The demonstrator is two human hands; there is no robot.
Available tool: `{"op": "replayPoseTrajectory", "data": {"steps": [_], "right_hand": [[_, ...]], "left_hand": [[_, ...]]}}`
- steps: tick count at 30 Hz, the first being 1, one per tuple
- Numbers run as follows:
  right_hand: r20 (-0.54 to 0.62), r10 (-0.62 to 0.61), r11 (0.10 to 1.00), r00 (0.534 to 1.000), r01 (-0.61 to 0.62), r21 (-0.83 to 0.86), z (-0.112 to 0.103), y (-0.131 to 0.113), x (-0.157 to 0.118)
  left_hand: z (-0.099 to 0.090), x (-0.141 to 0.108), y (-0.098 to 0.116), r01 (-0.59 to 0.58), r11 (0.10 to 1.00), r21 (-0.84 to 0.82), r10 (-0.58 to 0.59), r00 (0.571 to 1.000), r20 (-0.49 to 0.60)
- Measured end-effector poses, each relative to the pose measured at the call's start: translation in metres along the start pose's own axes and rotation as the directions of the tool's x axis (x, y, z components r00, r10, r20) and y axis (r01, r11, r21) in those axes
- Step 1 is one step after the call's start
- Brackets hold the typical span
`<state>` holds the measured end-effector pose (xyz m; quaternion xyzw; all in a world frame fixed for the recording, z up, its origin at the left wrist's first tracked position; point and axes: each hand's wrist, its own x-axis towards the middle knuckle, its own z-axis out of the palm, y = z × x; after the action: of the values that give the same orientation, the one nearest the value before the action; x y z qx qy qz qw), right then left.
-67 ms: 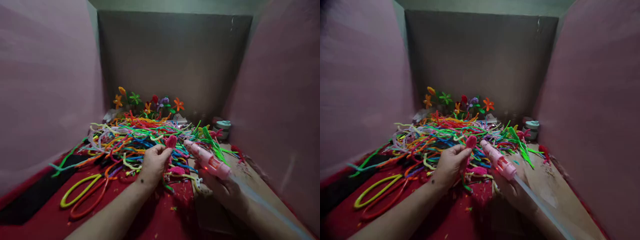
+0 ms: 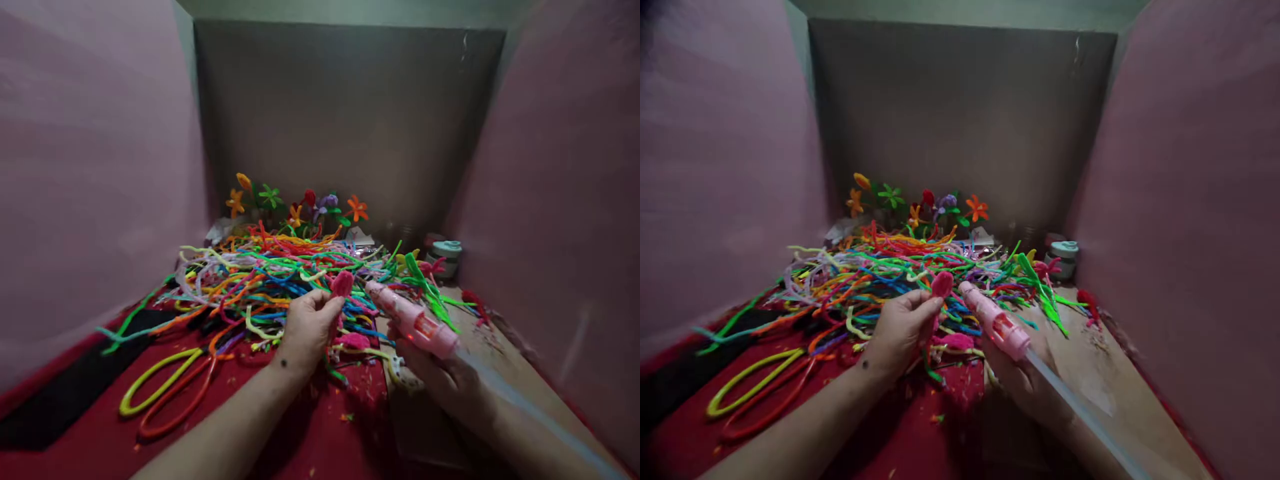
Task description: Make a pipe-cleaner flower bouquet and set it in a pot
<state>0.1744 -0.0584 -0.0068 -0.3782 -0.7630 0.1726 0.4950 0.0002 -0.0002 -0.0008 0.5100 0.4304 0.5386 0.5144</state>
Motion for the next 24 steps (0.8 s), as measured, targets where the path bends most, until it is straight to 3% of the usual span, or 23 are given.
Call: {"op": "replayPoseTrajectory", "data": {"steps": [3, 24], "right_hand": [[0.083, 0.015, 1.000, 0.996, -0.017, 0.018, -0.0010, -0.0019, 0.0030], [0.100, 0.034, 0.998, 0.994, -0.039, 0.050, -0.0007, -0.0029, 0.0044]], "left_hand": [[0.0004, -0.0005, -0.0009, 0.009, 1.000, 0.003, -0.009, 1.000, -0.003], [0.0020, -0.0024, 0.0004, 0.019, 1.000, 0.000, -0.019, 1.000, -0.001]]}}
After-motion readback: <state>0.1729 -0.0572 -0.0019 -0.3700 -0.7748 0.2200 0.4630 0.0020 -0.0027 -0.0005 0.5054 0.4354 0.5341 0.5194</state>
